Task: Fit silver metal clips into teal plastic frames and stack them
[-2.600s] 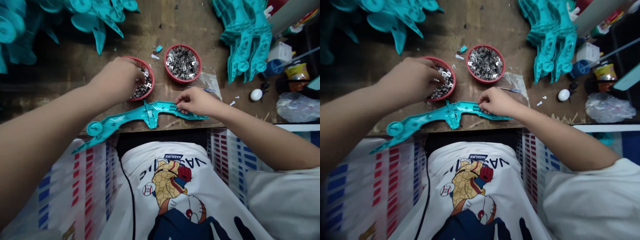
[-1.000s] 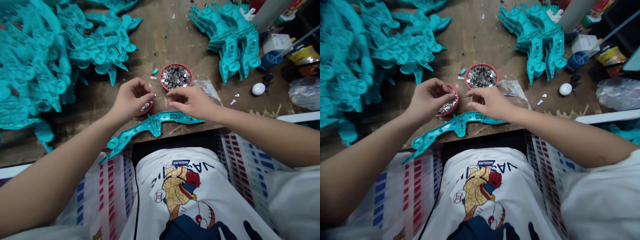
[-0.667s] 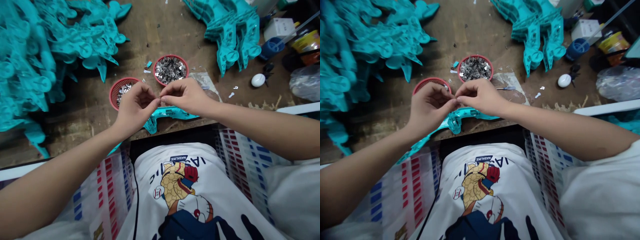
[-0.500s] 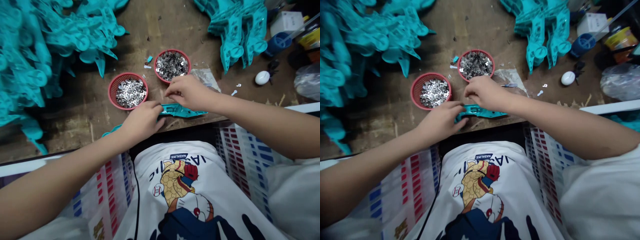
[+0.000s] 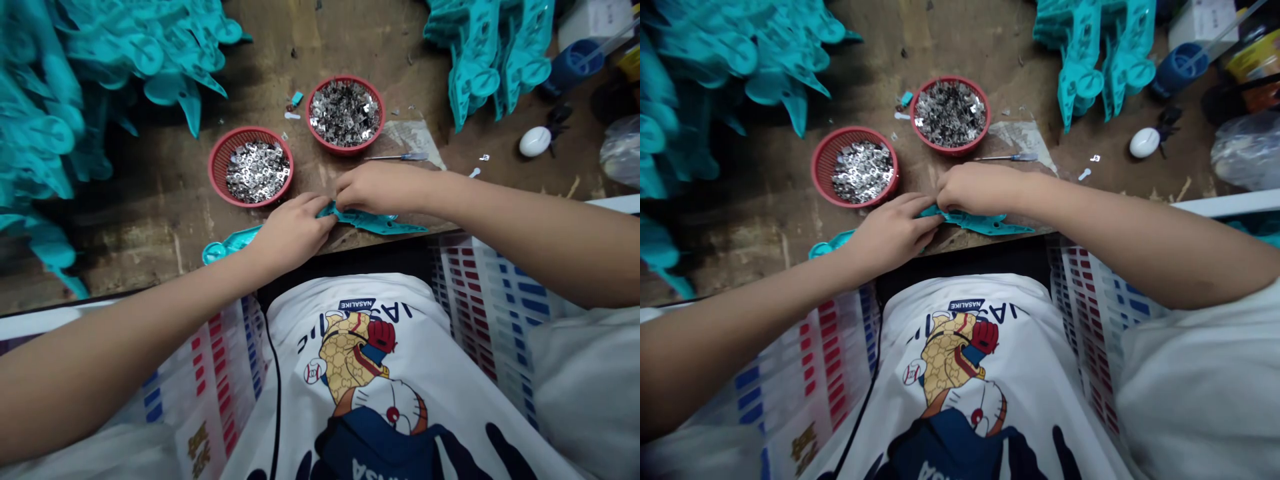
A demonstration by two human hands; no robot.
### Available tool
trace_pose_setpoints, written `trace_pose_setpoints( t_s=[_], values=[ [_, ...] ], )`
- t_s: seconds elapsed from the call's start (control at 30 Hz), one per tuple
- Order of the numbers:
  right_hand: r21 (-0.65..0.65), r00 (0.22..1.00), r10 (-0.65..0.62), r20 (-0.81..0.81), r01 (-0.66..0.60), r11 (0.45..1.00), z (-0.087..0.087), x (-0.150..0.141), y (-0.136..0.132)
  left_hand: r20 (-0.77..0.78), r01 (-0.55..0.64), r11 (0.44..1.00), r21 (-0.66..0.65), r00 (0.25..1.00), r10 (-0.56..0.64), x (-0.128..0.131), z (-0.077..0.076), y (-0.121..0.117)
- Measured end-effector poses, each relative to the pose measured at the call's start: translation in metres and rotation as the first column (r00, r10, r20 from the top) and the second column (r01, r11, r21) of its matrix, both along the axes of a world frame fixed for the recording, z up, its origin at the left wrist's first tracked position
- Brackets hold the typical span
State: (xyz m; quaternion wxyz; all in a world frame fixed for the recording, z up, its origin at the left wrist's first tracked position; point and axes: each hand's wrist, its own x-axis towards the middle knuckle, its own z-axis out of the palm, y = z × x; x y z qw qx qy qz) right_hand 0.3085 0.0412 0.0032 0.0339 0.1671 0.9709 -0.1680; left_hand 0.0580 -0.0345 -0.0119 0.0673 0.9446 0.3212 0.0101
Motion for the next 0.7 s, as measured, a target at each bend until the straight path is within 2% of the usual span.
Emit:
trace_pose_setpoints(
  t_s=[0.33,0.57,0.7],
  values=[
    [-0.013,0.981,-0.059,0.187,0.063,0.998,0.022,-0.015,-0.011,-0.028,0.011,1.0,0.009,1.0,-0.01,-0.001,0.002,0.003],
    [0.0,0.996,-0.042,0.083,0.042,0.999,0.008,-0.01,-0.007,-0.007,-0.015,1.0,0.02,1.0,0.015,-0.001,-0.003,0.004],
    [-0.098,0.996,-0.086,0.035,0.089,0.991,0.016,-0.007,-0.001,-0.055,-0.008,0.999,0.043,0.998,0.01,0.001,-0.002,0.004]
  ],
)
